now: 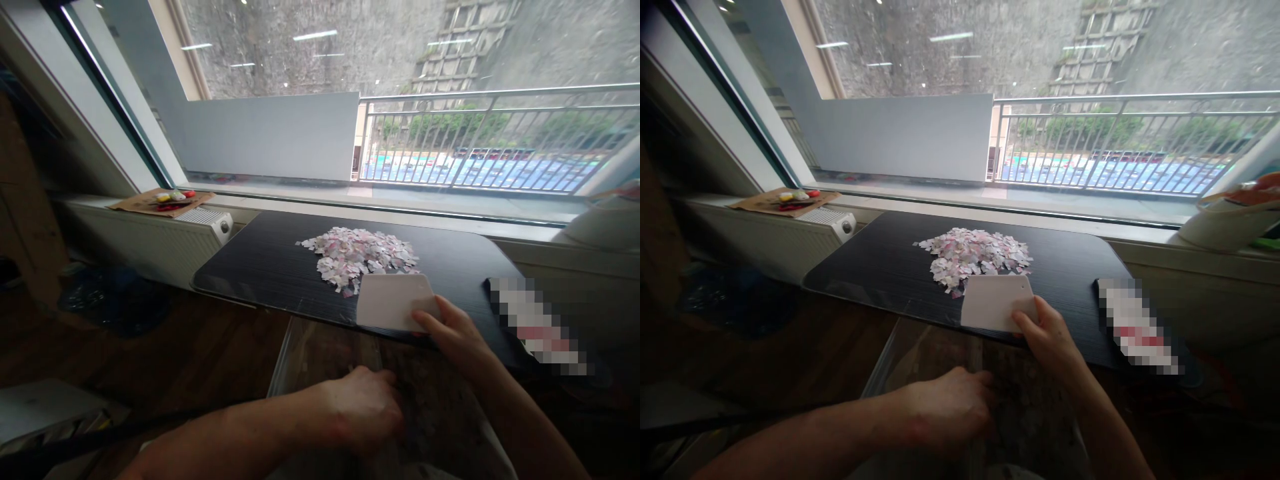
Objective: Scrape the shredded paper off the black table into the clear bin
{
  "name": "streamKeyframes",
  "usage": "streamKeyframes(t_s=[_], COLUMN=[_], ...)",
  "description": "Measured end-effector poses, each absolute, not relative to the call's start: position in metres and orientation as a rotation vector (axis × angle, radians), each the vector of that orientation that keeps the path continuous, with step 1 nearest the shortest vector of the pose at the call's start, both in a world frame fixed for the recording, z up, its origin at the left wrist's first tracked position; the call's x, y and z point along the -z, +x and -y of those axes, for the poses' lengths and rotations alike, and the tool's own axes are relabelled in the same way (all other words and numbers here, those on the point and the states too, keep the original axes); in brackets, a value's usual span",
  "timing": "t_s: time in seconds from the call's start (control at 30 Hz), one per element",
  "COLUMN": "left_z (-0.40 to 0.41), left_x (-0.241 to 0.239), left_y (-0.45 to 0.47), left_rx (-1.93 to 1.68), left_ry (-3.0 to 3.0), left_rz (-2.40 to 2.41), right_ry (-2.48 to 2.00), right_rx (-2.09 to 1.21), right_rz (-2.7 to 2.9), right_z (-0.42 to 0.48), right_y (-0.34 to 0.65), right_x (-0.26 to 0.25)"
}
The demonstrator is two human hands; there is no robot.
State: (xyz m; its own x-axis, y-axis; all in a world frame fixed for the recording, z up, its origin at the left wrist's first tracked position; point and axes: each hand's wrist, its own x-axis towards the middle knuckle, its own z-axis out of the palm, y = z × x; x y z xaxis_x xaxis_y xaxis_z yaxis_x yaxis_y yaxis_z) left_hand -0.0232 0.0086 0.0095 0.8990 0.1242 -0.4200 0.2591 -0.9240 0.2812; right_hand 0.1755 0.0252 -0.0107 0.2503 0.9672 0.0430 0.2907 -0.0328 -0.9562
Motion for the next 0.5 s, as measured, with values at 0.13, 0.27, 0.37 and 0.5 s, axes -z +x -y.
streamKeyframes(t_s=[0.13,0.27,0.37,0.5], left_z=[-0.008,-0.008,-0.009,-0.010], left_x=[-0.008,-0.007,-0.002,0.005], left_y=[-0.025,-0.026,-0.027,-0.028], left_rx=[0.552,0.546,0.502,0.410], left_ry=[2.732,2.735,2.737,2.740], left_rz=[-0.283,-0.291,-0.277,-0.272], right_ry=[-1.499,-1.510,-1.499,-1.493], right_rx=[-0.929,-0.845,-0.776,-0.715], right_rz=[1.199,1.226,1.253,1.147], right_z=[-0.027,-0.031,-0.034,-0.027], right_y=[0.158,0.162,0.173,0.189], right_x=[0.002,0.001,0.008,0.008])
